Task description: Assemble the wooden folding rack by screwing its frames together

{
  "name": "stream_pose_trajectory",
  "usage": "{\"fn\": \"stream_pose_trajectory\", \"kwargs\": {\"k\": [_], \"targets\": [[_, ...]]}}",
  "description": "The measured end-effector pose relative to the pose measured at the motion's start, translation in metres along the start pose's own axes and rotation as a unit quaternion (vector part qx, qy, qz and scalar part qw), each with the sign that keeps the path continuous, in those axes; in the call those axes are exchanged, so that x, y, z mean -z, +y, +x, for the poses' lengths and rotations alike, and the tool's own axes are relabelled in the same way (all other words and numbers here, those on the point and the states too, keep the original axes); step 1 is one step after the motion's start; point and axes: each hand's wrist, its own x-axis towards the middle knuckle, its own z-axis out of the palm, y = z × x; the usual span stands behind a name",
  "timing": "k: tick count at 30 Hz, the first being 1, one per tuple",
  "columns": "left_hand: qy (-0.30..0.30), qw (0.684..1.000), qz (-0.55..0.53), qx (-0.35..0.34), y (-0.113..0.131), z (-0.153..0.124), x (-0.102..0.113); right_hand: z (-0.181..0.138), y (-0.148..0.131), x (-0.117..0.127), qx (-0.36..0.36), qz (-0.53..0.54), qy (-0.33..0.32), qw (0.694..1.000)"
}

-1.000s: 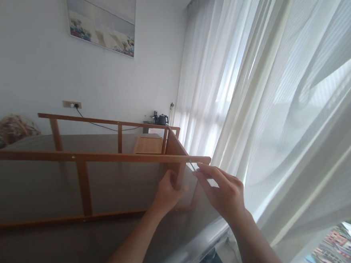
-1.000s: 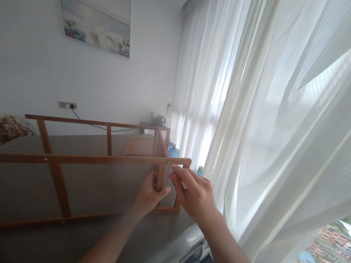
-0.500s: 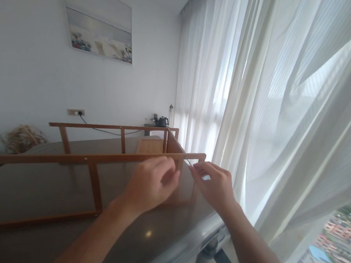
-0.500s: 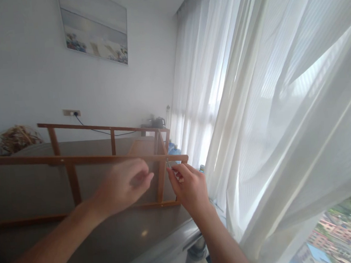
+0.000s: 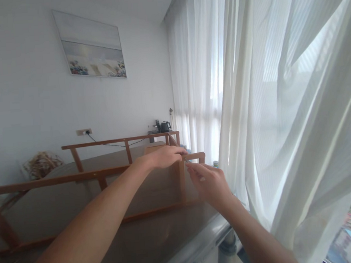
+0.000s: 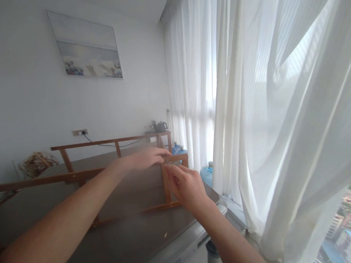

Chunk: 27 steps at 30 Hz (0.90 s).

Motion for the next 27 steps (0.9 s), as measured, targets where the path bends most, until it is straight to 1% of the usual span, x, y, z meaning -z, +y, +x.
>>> {"fn": "stream_pose_trajectory", "kwargs": {"k": [5, 8, 11, 13, 18, 20, 24, 27], "targets": [[-0.058, 0.998, 0.022, -0.001, -0.002, 0.0, 0.004, -0.001, 0.003, -0.003, -0.004, 0.005, 0.011, 1.0], [-0.082, 0.996, 0.036, 0.003, -0.003, -0.001, 0.007, -0.002, 0.001, -0.003, -0.015, 0.027, 0.019, 0.999], [-0.094, 0.994, 0.046, 0.011, -0.003, -0.001, 0.007, -0.004, 0.0, -0.003, -0.029, 0.057, 0.012, 0.998], [-0.099, 0.994, 0.048, 0.016, -0.003, -0.002, 0.007, -0.005, 0.001, -0.003, -0.028, 0.058, 0.002, 0.998], [-0.107, 0.993, 0.041, 0.018, -0.001, -0.002, 0.008, -0.006, 0.01, -0.004, 0.0, 0.005, -0.013, 1.0], [-0.109, 0.993, 0.035, 0.018, -0.001, -0.001, 0.009, -0.006, 0.011, -0.003, 0.011, 0.0, -0.013, 1.0], [-0.116, 0.993, 0.018, 0.025, -0.002, 0.0, 0.008, -0.003, 0.008, -0.002, 0.029, -0.002, 0.007, 1.0], [-0.119, 0.992, 0.006, 0.033, -0.002, 0.0, 0.008, 0.002, 0.003, -0.001, 0.047, -0.02, 0.042, 0.998]]}}
